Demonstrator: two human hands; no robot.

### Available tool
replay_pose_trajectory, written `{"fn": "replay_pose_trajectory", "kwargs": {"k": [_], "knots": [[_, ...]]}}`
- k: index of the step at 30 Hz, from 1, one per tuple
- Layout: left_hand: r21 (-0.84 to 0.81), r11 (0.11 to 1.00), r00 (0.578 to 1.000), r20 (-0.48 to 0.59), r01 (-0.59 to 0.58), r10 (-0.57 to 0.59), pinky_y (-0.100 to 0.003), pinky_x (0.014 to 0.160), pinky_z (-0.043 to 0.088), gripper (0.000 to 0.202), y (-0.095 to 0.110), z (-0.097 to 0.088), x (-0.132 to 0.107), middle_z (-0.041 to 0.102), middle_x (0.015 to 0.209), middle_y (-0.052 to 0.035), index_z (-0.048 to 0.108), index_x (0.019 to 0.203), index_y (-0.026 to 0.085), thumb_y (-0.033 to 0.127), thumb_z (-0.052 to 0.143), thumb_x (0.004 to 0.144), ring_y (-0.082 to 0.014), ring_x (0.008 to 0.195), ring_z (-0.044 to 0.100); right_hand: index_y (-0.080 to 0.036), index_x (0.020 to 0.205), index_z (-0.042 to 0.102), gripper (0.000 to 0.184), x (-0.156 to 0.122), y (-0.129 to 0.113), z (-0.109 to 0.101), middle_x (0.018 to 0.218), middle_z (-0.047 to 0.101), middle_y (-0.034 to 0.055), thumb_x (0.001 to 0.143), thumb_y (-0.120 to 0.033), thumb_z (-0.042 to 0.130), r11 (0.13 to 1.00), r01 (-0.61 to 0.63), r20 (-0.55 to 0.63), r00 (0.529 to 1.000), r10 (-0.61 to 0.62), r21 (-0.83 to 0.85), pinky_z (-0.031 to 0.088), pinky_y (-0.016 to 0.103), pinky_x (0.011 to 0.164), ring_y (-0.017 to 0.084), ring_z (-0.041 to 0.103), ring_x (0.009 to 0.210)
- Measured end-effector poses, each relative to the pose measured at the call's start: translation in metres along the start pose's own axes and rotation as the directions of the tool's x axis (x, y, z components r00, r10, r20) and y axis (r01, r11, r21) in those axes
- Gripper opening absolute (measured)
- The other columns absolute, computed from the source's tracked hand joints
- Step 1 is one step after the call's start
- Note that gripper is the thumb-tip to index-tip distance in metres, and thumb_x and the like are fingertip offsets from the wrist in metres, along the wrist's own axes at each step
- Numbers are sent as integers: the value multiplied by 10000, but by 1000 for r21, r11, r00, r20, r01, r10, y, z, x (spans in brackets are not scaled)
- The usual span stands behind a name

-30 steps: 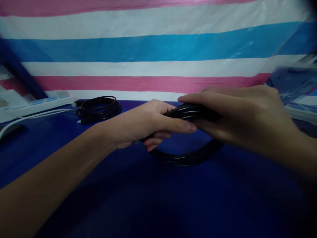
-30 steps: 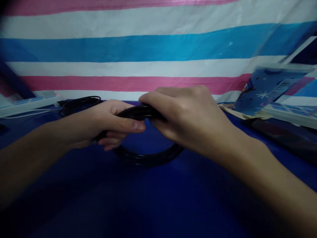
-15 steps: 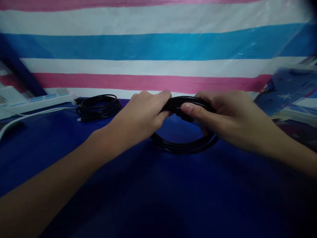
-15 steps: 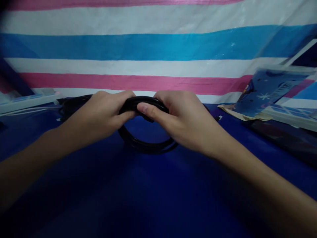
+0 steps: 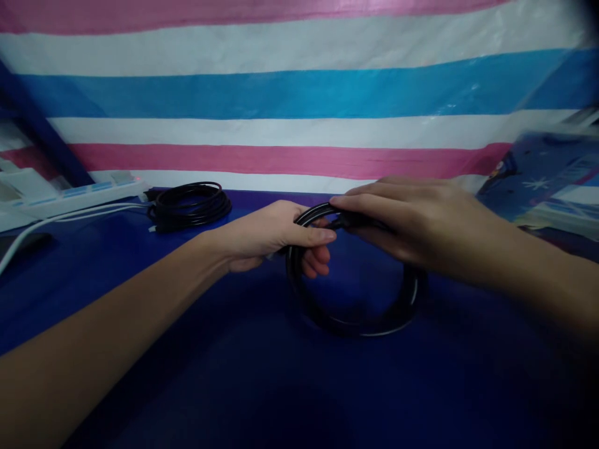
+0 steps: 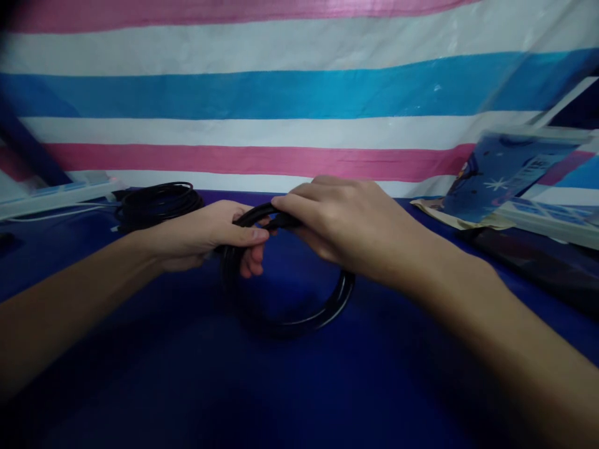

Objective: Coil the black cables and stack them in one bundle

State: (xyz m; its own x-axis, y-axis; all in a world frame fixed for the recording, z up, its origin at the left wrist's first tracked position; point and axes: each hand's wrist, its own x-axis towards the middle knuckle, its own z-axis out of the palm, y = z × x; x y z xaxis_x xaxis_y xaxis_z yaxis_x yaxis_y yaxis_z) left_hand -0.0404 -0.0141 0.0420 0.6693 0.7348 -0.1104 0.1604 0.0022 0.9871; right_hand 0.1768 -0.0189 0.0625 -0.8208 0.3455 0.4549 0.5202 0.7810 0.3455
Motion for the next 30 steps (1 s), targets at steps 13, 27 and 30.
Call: {"fn": "replay_pose_trajectory", "kwargs": {"k": [13, 27, 30], "knots": [[169, 986, 997, -74, -5, 17, -189, 586, 442, 232, 3, -3, 0, 582, 628, 10, 519, 689, 156, 329, 598, 823, -96, 637, 605, -161, 845, 600, 193, 1, 2, -2, 726, 665, 102, 807, -345, 558, 882, -438, 10, 895, 447, -174, 282, 290, 492, 245, 593, 608], [-118, 993, 997, 76, -4, 13, -218, 602, 457, 311, 14, 29, -10, 503, 463, 40, 511, 543, 150, 250, 567, 832, -85, 471, 561, -185, 799, 642, 246, 16, -27, 5, 709, 683, 19, 698, -54, 461, 803, -446, 137, 893, 428, 395, 404, 257, 507, 179, 608, 608], [-433, 891, 942, 335, 135, 20, -289, 713, 499, 441, 8, 33, -12, 472, 412, 29, 503, 481, 158, 360, 503, 873, -114, 456, 566, -191, 780, 634, 262, 19, -33, 7, 802, 705, 18, 693, -27, 449, 683, -465, 115, 863, 492, 563, 467, 260, 558, 182, 643, 698]]}}
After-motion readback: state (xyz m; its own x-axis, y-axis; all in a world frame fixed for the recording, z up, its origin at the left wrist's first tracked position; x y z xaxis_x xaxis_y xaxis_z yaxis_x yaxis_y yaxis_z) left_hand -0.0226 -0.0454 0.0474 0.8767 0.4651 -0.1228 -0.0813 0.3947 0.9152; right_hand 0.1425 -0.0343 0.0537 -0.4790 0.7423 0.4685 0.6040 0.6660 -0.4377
